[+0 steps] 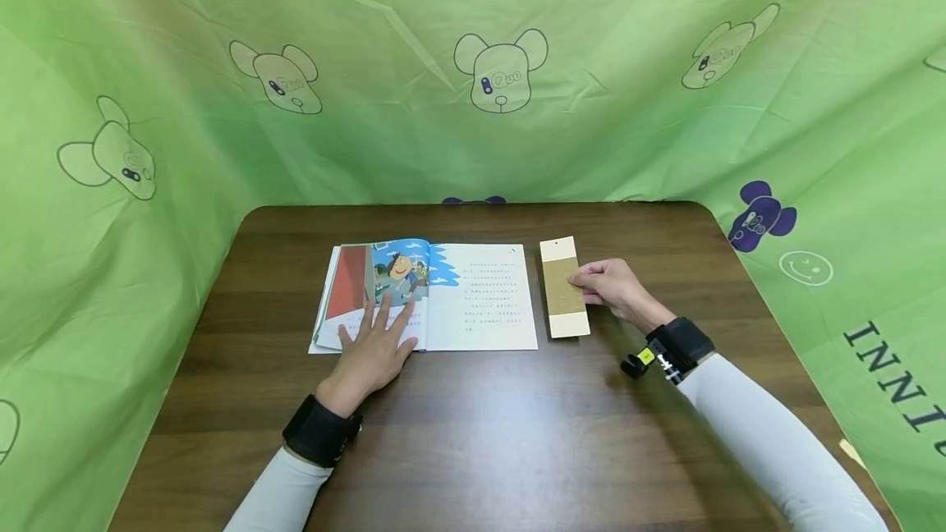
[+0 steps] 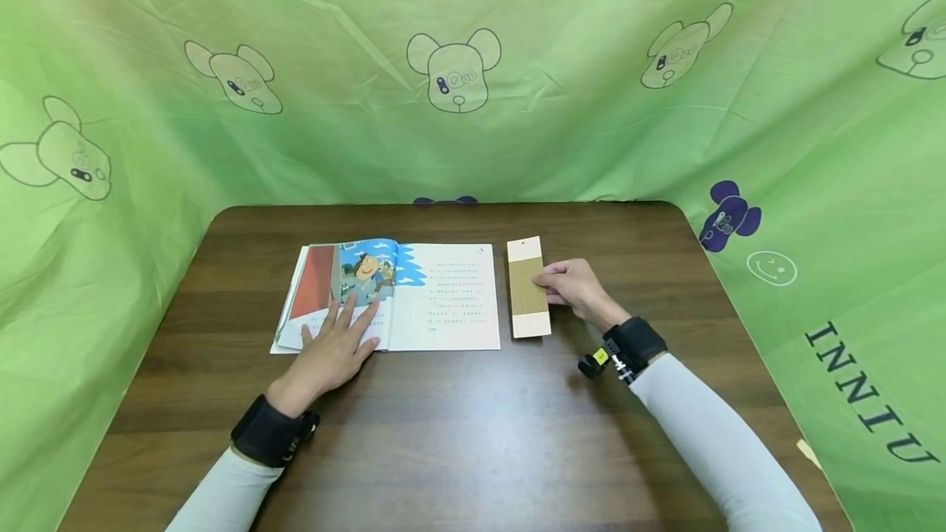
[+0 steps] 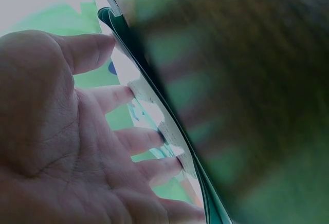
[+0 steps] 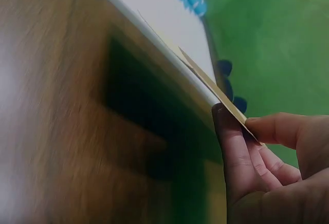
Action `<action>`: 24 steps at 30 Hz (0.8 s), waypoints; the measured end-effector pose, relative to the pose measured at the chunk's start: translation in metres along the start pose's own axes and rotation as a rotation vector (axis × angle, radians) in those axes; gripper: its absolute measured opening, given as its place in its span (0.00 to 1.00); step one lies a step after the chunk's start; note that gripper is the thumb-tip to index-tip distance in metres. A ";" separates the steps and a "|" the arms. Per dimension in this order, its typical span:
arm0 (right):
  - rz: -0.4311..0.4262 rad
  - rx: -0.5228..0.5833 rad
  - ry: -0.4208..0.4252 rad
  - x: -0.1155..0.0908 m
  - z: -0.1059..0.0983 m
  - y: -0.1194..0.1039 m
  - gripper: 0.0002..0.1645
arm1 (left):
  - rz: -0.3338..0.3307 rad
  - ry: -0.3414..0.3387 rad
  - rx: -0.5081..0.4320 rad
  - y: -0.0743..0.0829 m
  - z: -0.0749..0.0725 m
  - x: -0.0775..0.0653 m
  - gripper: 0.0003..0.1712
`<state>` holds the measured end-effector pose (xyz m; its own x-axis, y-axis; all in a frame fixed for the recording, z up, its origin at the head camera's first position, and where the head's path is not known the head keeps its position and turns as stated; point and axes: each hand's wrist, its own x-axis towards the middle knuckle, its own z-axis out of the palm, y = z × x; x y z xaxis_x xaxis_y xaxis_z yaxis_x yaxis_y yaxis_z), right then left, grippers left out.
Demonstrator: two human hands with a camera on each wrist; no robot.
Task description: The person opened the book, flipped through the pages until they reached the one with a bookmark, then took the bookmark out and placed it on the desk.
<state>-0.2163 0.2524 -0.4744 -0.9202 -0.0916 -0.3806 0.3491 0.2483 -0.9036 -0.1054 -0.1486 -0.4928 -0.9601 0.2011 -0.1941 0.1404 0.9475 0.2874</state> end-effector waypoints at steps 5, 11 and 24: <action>0.004 -0.010 0.008 0.002 -0.011 0.009 0.11 | -0.007 -0.006 -0.002 0.000 -0.001 0.000 0.39; 0.008 -0.009 0.013 0.005 -0.015 0.016 0.14 | -0.003 -0.002 -0.007 0.001 -0.002 -0.001 0.38; 0.028 -0.128 0.081 0.006 -0.009 0.019 0.17 | 0.004 0.016 -0.011 0.002 -0.004 -0.003 0.38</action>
<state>-0.2164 0.2654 -0.4923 -0.9237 -0.0060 -0.3831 0.3537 0.3708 -0.8587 -0.1032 -0.1480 -0.4882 -0.9633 0.2005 -0.1783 0.1412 0.9439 0.2985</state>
